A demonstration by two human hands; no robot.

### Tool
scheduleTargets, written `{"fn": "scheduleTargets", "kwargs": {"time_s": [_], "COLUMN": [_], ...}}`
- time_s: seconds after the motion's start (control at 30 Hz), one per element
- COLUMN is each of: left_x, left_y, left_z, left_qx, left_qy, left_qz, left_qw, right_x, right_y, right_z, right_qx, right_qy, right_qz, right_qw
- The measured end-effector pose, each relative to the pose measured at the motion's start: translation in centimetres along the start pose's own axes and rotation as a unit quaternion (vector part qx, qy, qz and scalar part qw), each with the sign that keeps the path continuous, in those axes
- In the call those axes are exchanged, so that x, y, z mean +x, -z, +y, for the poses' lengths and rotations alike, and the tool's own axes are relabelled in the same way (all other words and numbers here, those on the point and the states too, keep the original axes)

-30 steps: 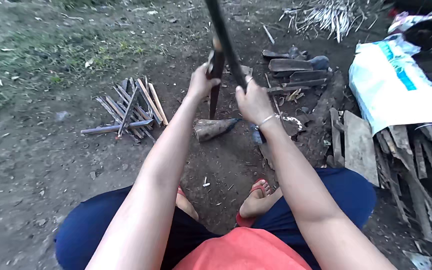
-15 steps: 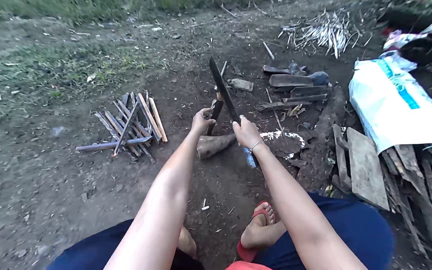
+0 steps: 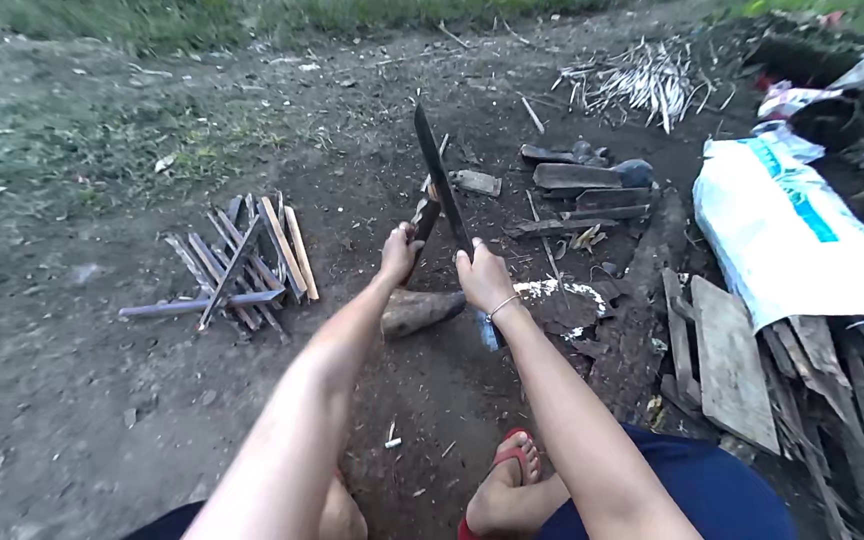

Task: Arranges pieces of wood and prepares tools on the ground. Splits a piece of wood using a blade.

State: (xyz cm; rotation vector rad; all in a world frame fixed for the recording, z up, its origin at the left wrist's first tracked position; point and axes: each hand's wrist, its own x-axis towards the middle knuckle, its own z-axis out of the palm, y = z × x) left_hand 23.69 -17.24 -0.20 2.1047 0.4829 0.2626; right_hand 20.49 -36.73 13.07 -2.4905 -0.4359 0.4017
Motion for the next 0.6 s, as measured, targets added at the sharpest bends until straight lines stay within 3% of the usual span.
{"fn": "scheduleTargets", "kwargs": {"time_s": [0.13,0.3,0.4,0.47,0.5,0.53,0.57,0.6], "left_x": [-2.8,-9.3,-13.8,-17.4,-20.1,-22.8,-23.8,-24.2], "left_y": [7.6,19.0,22.6,22.5,22.1,21.9,21.6,21.5], "left_z": [4.7,12.4,13.6,13.1,14.6,17.6,17.7,12.6], "left_qx": [0.053,0.127,0.129,0.145,0.171,0.19,0.192,0.193], "left_qy": [-0.063,-0.088,-0.108,-0.129,-0.074,0.081,0.205,0.194], "left_qz": [0.007,0.046,0.079,0.105,0.093,0.004,-0.089,-0.157], "left_qw": [0.997,0.987,0.983,0.975,0.978,0.978,0.956,0.949], "right_x": [-3.2,-8.6,-11.0,-12.1,-12.4,-12.6,-12.5,-11.9], "right_y": [3.8,9.4,9.4,7.7,6.2,3.8,0.8,-2.5], "right_z": [-3.8,-9.9,-12.8,-13.6,-13.6,-13.1,-12.1,-11.0], "right_qx": [-0.005,0.03,0.05,0.029,0.009,-0.006,-0.021,-0.033], "right_qy": [0.062,0.225,0.295,0.296,0.28,0.256,0.228,0.193], "right_qz": [0.02,0.067,0.117,0.115,0.099,0.071,0.027,-0.033], "right_qw": [0.998,0.972,0.947,0.948,0.955,0.964,0.973,0.98]}}
